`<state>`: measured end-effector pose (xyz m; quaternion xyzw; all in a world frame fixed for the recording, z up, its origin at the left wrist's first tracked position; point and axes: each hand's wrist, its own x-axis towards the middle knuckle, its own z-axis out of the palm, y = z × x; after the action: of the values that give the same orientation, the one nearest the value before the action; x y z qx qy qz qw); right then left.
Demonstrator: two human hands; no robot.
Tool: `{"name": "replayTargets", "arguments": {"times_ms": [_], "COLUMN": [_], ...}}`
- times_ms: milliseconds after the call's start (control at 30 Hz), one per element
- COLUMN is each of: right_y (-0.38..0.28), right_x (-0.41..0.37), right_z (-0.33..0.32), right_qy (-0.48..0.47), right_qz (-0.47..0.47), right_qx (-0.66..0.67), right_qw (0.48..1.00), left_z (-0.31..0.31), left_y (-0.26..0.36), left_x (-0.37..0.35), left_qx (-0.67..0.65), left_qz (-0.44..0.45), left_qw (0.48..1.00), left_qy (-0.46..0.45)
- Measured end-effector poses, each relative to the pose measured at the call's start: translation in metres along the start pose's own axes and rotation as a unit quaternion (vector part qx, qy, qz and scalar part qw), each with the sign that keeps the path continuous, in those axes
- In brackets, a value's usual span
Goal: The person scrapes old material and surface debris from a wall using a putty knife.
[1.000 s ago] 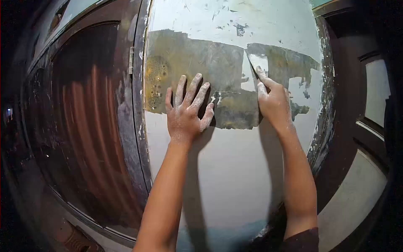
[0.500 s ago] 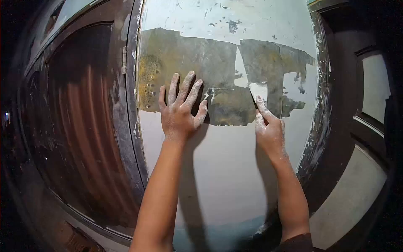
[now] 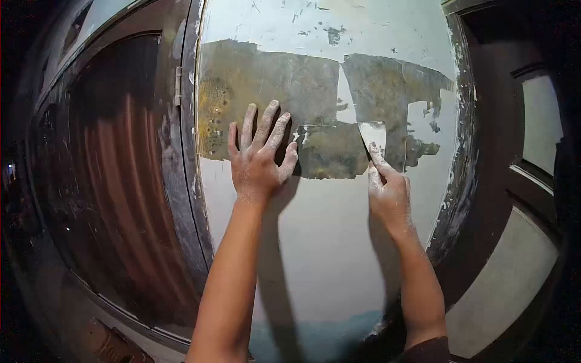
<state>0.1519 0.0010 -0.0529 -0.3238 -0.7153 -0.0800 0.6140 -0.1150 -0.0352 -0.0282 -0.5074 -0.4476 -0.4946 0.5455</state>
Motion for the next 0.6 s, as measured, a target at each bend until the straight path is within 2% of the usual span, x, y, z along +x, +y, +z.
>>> {"name": "replayTargets", "arguments": {"times_ms": [33, 133, 267, 300, 400, 433, 600], "right_y": [-0.007, -0.008, -0.01, -0.018, -0.011, -0.013, -0.011], "right_x": [0.005, 0.016, 0.008, 0.009, 0.022, 0.021, 0.02], "right_z": [0.002, 0.003, 0.003, -0.003, 0.003, 0.004, 0.004], "right_qy": [0.02, -0.004, 0.03, 0.004, 0.014, 0.027, 0.024], "right_qz": [-0.009, 0.024, 0.016, 0.053, 0.023, 0.011, 0.008], "right_qx": [0.043, 0.016, 0.03, 0.008, -0.013, 0.019, 0.009], "right_qw": [0.999, 1.0, 0.999, 0.999, 1.0, 0.999, 1.0], "left_z": [0.002, -0.002, 0.0, 0.0, 0.0, -0.001, 0.001], "left_y": [-0.001, 0.001, 0.0, 0.0, -0.001, 0.0, -0.001], "left_x": [-0.001, -0.001, -0.001, -0.001, 0.0, 0.0, -0.001], "left_qx": [0.004, -0.004, 0.003, 0.003, 0.004, 0.003, 0.007], "left_qz": [0.004, 0.003, 0.004, 0.004, 0.008, 0.005, 0.002], "left_qw": [1.0, 1.0, 1.0, 1.0, 1.0, 1.0, 1.0], "left_qy": [0.001, -0.008, -0.001, 0.001, 0.002, -0.002, -0.001]}}
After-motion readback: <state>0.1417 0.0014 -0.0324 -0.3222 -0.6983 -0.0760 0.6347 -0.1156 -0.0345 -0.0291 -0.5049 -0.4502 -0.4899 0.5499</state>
